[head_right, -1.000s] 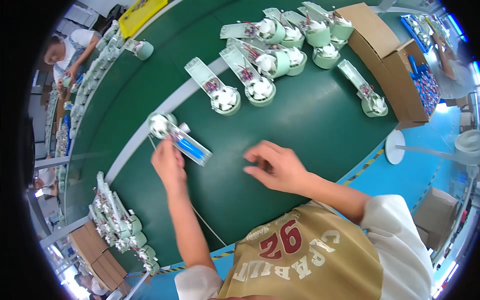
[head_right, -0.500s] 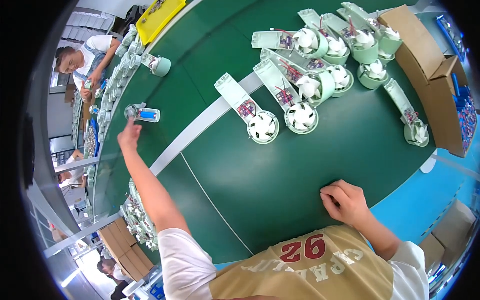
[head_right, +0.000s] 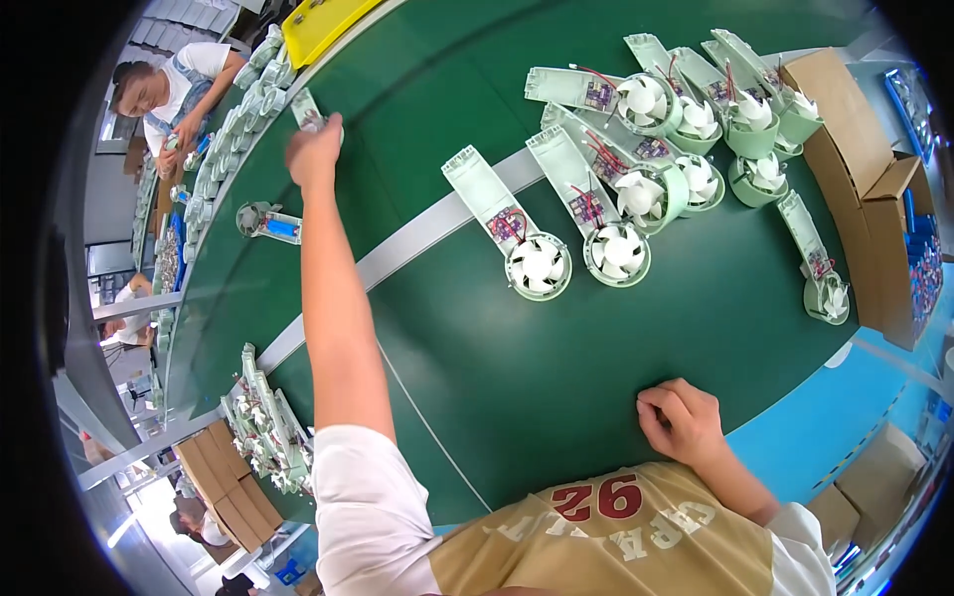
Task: The person assembles portable electric fans by connecting battery wires to circuit boards, inserting batteries into the fan handles, and placing the assembled fan units onto the assembly table.
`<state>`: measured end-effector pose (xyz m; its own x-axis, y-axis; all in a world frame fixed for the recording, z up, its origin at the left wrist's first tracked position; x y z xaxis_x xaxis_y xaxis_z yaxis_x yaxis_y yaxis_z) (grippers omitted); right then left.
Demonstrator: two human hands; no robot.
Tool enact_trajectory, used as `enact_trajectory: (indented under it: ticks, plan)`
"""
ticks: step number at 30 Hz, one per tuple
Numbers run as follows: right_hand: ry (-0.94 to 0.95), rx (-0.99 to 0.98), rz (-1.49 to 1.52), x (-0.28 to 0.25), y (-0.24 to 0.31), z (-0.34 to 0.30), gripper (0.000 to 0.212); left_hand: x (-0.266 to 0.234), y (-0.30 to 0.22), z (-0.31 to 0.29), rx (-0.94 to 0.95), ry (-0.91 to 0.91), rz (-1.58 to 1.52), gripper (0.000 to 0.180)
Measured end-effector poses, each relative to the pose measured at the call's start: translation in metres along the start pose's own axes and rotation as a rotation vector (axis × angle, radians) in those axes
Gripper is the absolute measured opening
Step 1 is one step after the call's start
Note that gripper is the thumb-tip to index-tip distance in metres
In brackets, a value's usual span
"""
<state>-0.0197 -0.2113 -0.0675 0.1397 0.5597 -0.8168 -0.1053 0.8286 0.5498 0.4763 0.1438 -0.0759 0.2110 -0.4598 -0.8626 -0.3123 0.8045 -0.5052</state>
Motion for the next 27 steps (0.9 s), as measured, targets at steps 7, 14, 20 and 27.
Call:
enact_trajectory:
  ticks: [7, 14, 20, 27]
  plan:
    - [0.008, 0.009, -0.008, -0.003, -0.003, 0.001, 0.016, -0.046, 0.051, -0.164, 0.05, 0.294, -0.498, 0.046]
    - [-0.019, 0.015, 0.008, -0.001, -0.005, 0.0, 0.014, -0.069, 0.057, -0.3, 0.641, 0.288, -0.31, 0.055]
    - [-0.395, -0.178, -0.292, -0.105, -0.042, 0.025, 0.012, -0.079, 0.052, -0.376, 0.685, 0.572, -0.27, 0.057]
    - [-0.397, 0.309, -0.935, -0.378, -0.39, 0.095, 0.038, -0.075, 0.015, -0.403, 0.889, 0.726, -0.21, 0.065]
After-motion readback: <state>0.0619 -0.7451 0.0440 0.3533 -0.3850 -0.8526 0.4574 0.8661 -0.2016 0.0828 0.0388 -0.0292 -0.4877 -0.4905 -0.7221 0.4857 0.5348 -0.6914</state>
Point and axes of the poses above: each hand's wrist, its own z-axis towards the middle knuckle, its own x-axis out of the palm, y = z × x, the point moved 6 cm from there along z, towards the middle knuckle, and after that the axes turned 14 degrees about -z, right-handed, at the moved point
